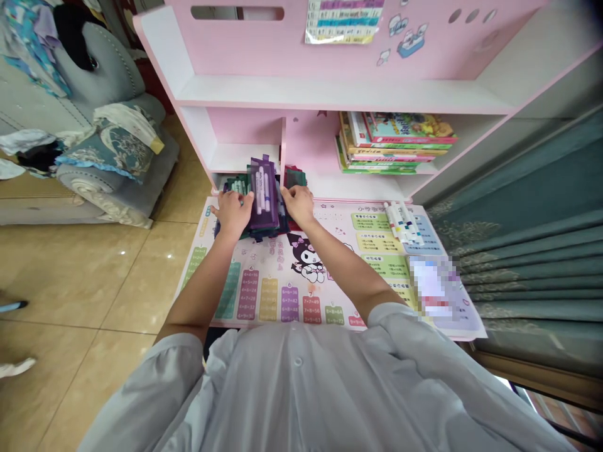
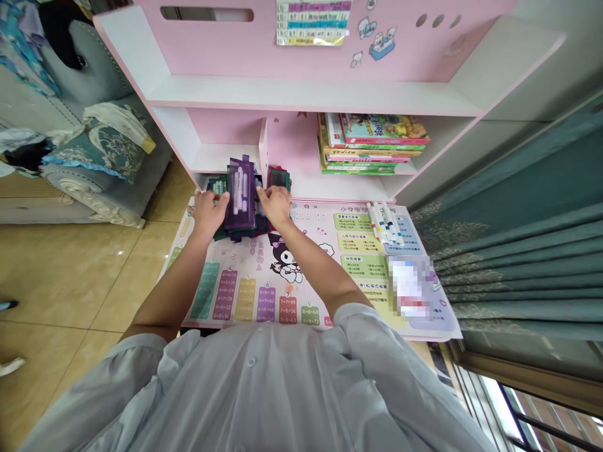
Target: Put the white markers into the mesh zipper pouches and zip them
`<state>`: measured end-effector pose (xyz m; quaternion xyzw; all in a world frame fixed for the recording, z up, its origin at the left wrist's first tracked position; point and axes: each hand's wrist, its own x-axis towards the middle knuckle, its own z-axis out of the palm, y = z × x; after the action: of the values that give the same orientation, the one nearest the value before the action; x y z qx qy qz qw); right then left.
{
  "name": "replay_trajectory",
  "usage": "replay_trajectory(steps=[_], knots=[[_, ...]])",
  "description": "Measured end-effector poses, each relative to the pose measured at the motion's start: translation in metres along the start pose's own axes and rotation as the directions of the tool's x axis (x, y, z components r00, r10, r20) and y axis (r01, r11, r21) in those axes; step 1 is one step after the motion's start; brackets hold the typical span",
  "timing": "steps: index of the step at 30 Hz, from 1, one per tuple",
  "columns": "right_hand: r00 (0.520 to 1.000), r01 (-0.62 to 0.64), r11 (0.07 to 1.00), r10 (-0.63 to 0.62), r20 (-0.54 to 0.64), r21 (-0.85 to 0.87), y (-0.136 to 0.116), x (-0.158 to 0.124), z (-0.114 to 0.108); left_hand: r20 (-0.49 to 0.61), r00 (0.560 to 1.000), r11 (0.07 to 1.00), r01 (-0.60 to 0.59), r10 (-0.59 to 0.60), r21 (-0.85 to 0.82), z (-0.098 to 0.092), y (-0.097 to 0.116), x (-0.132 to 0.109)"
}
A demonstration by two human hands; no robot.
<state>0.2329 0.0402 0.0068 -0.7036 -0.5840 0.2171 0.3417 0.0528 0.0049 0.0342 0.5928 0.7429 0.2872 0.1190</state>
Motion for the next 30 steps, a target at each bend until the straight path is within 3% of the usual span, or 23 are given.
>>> replay_trajectory(steps=[5, 10, 14, 22, 26, 30], knots=[[0.987, -0.153, 0.968, 0.142, -0.072, -0.197, 0.045, 0.000, -0.016, -0.076, 0.996, 0.999, -0.047, 0.046, -0.016, -0.015, -0.005, -0.040], [0.961, -0.235, 0.911, 0.269, 0.058, -0.338, 0.070, 0.000, -0.013, -0.075, 0.996, 0.997, -0.056, 0.053, -0.045, -0.015, -0.008, -0.077], [0.963, -0.207, 0.922, 0.251, 0.097, -0.328, 0.070, 0.001, -0.007, -0.054, 0.998, 0.998, -0.042, 0.040, -0.046, -0.013, -0.010, -0.093], [0.969, -0.230, 0.947, 0.244, 0.039, -0.225, 0.068, -0.002, -0.014, -0.075, 0.988, 0.989, -0.141, 0.138, -0.034, -0.016, 0.000, -0.122], [0.978, -0.210, 0.965, 0.210, -0.017, -0.160, 0.069, -0.012, -0.034, -0.073, 0.979, 0.979, -0.192, 0.188, -0.060, -0.016, 0.008, -0.135], [0.985, -0.128, 0.988, 0.117, -0.127, -0.082, 0.081, -0.033, -0.068, -0.072, 0.960, 0.957, -0.278, 0.272, -0.086, -0.014, 0.016, -0.149]])
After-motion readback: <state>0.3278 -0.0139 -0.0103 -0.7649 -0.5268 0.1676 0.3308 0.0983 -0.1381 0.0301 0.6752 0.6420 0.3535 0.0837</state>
